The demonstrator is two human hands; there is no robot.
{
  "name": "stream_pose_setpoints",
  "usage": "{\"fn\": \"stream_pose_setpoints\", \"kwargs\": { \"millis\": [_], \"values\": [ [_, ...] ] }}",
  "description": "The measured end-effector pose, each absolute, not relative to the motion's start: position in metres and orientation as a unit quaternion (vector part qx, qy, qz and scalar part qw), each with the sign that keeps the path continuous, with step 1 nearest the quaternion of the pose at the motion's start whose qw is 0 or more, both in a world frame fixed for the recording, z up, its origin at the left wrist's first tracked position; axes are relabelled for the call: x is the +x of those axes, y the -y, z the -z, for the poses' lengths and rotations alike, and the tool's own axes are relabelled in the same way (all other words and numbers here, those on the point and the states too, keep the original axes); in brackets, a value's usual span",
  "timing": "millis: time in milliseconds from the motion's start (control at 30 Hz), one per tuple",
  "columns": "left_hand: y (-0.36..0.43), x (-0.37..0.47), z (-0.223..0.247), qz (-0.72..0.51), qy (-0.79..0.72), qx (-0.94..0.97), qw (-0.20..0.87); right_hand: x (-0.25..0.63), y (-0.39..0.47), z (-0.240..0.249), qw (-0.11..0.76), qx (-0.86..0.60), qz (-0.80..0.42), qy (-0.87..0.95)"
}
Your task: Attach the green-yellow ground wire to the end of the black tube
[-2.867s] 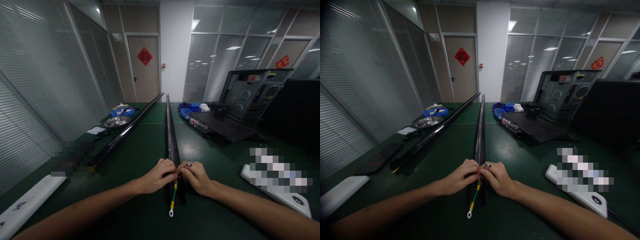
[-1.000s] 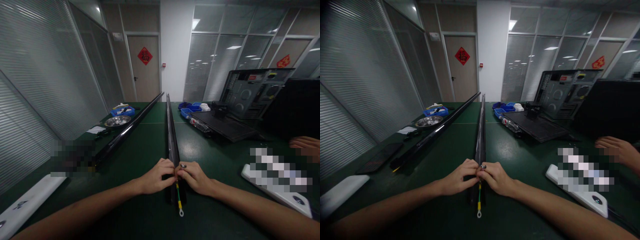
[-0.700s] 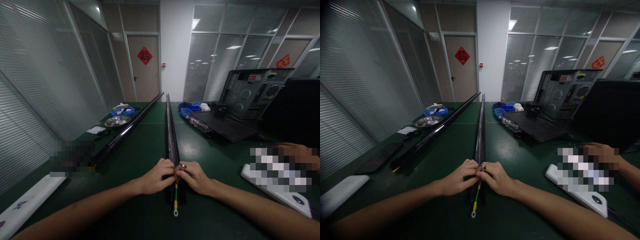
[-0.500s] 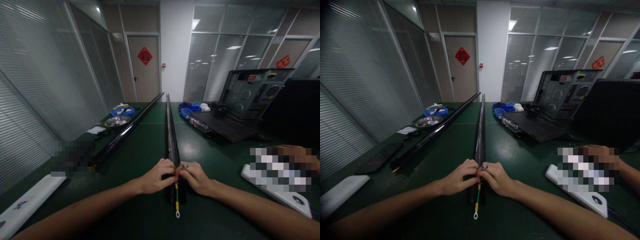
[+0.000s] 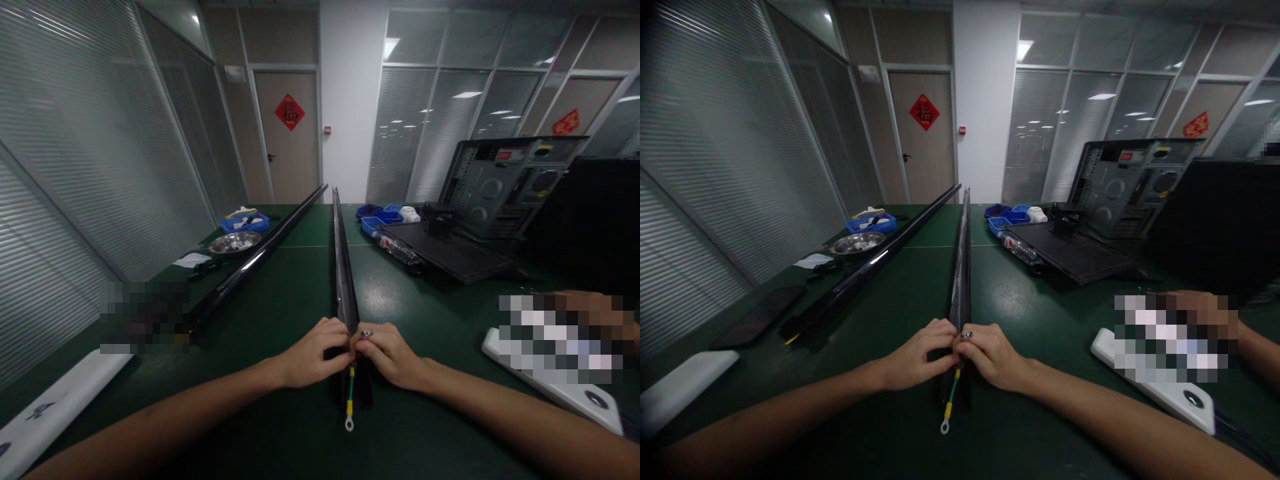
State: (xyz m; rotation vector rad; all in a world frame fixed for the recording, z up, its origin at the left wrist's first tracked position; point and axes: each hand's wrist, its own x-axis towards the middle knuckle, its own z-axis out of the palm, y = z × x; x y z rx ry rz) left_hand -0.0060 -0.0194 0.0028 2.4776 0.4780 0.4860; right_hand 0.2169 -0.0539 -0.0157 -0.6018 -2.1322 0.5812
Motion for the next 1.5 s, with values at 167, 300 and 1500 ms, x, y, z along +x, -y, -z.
{"fn": "stream_pose_setpoints", "kwargs": {
  "millis": [167,300,1500],
  "values": [
    [0.0201,-0.0066,-0.0032,-0.178,-0.177,0.924,0.287,0.2149,0.0563,0.0108,0.418,-0.253,-0.227,0.842],
    [0.0200,-0.0064,-0.0045,-0.170,-0.172,0.926,0.290,0.2149,0.0564,0.0118,0.416,-0.256,-0.235,0.841],
    [0.0191,-0.0064,-0.0034,-0.176,-0.162,0.928,0.287,0.2163,0.0573,0.0122,0.417,-0.258,-0.238,0.839]
  ]
}}
